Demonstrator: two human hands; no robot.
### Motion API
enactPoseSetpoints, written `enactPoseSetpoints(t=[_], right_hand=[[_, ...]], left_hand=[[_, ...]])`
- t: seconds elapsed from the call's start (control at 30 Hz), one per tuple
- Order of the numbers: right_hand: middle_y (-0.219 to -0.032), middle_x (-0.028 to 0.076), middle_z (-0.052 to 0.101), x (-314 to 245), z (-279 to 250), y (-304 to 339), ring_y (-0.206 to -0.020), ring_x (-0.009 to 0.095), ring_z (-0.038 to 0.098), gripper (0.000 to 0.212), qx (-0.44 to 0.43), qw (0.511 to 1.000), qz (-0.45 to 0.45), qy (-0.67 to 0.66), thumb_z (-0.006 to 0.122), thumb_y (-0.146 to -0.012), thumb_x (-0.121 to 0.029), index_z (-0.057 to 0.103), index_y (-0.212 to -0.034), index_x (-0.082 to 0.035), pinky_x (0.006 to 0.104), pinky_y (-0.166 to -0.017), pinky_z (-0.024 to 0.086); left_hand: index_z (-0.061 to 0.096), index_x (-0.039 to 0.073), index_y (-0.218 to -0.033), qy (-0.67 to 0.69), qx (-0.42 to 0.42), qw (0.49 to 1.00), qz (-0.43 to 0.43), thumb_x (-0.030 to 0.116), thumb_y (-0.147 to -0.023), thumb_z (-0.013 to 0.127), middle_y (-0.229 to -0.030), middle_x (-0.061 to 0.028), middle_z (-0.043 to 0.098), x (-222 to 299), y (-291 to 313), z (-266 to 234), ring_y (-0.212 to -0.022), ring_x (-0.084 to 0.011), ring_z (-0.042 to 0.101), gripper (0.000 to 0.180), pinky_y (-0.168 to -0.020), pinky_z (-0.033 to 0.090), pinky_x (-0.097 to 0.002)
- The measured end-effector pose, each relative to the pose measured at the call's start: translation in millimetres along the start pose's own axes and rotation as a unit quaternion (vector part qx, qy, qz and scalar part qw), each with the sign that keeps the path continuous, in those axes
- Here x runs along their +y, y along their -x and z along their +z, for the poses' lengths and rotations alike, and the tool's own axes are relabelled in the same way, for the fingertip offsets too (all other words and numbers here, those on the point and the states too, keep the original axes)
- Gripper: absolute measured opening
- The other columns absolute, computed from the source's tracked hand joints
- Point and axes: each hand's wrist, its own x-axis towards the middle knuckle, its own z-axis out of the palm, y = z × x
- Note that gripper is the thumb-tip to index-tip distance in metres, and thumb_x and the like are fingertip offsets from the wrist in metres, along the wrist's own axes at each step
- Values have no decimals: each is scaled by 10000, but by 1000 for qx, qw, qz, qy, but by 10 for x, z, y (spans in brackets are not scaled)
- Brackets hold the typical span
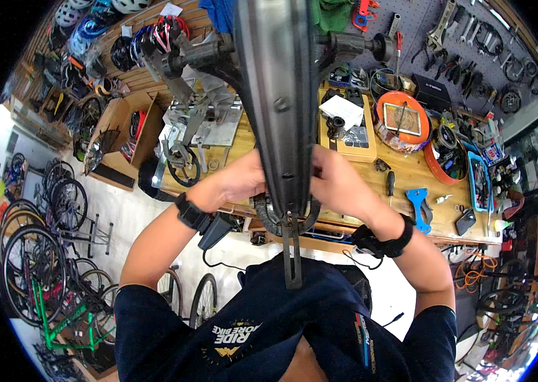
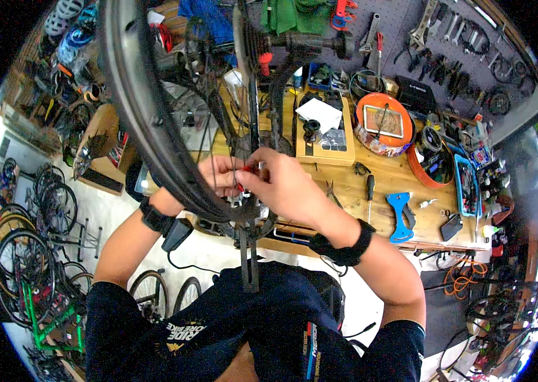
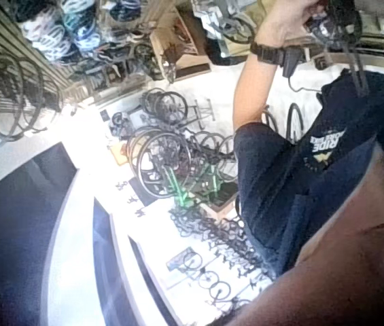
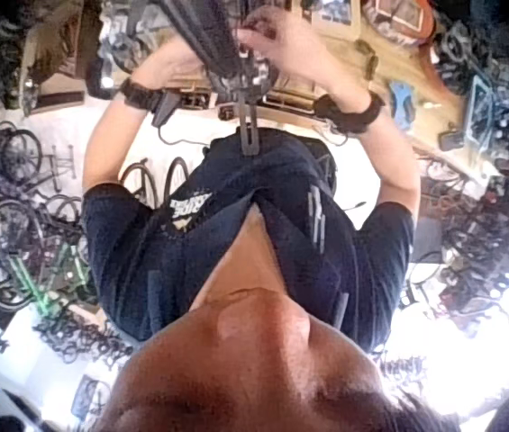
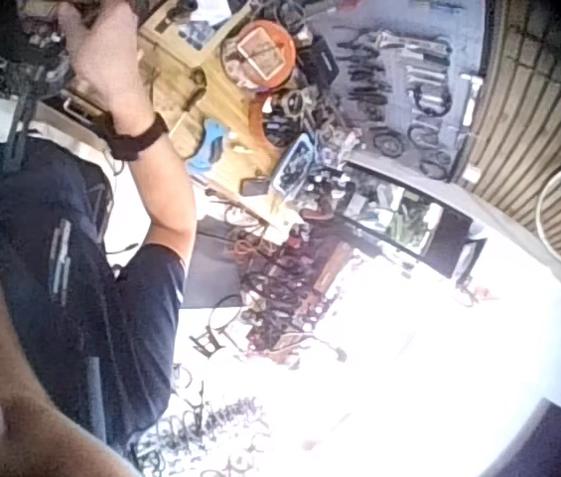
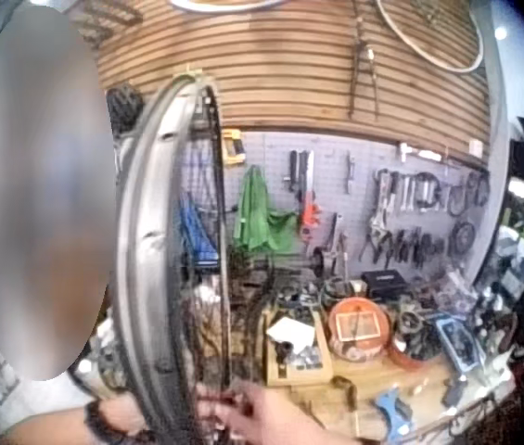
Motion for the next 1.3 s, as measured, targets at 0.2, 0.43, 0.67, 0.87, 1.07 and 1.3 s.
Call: enactPoseSetpoints(t=[0.2, 0.43, 0.67, 0.87, 1.07, 1.3], right_hand=[[-673, 77, 593, 159, -18, -126, -571, 135, 547, 289, -78, 991, 58, -95, 695, -887, -219, 619, -1010, 31, 315, -529, 439], [-693, 4, 569, 217, -134, -184, -588, 64, 530, 145, -141, 989, 17, -51, 660, -918, -123, 607, -936, 10, 237, -540, 452], [-691, 34, 595, 223, -200, -242, -549, 87, 548, 130, 25, 987, 9, -160, 637, -924, -110, 587, -931, 10, 249, -494, 452], [-691, -7, 570, 265, -273, -77, -552, 56, 531, 107, 1, 980, 25, -196, 622, -938, -104, 579, -929, -6, 213, -484, 430], [-714, -10, 578, 342, -365, 195, -586, 45, 539, 93, 36, 973, 37, -223, 605, -950, -103, 588, -938, -13, 197, -512, 425], [-785, 16, 642, 520, -523, 439, -600, 43, 536, 132, 70, 975, 58, -204, 568, -972, -111, 621, -1012, 3, 199, -549, 446]], left_hand=[[592, -1, -1171, -84, 116, 989, 33, 267, -955, 622, -1016, -51, 655, 139, 215, -234, -885, -129, 638, 346, -800, 531, -280], [550, 16, -1204, -230, 235, 930, 165, 342, -996, 544, -1069, -71, 640, 169, -115, -167, -1008, -157, 612, 387, -920, 467, -303], [543, -42, -1183, -76, 196, 967, 148, 275, -973, 593, -1064, -100, 641, 188, -138, -153, -993, -172, 626, 383, -917, 493, -297], [569, -49, -1148, -130, 167, 965, 152, 281, -982, 577, -1043, -98, 648, 172, -149, -173, -974, -164, 630, 370, -902, 502, -291], [556, -44, -1176, -205, 210, 951, 92, 326, -974, 587, -1052, -97, 647, 197, -132, -139, -976, -171, 631, 423, -905, 500, -300], [576, -37, -1133, -256, 190, 948, -13, 253, -904, 693, -911, -35, 641, 33, 167, 120, -841, -105, 601, 388, -763, 494, -266]])
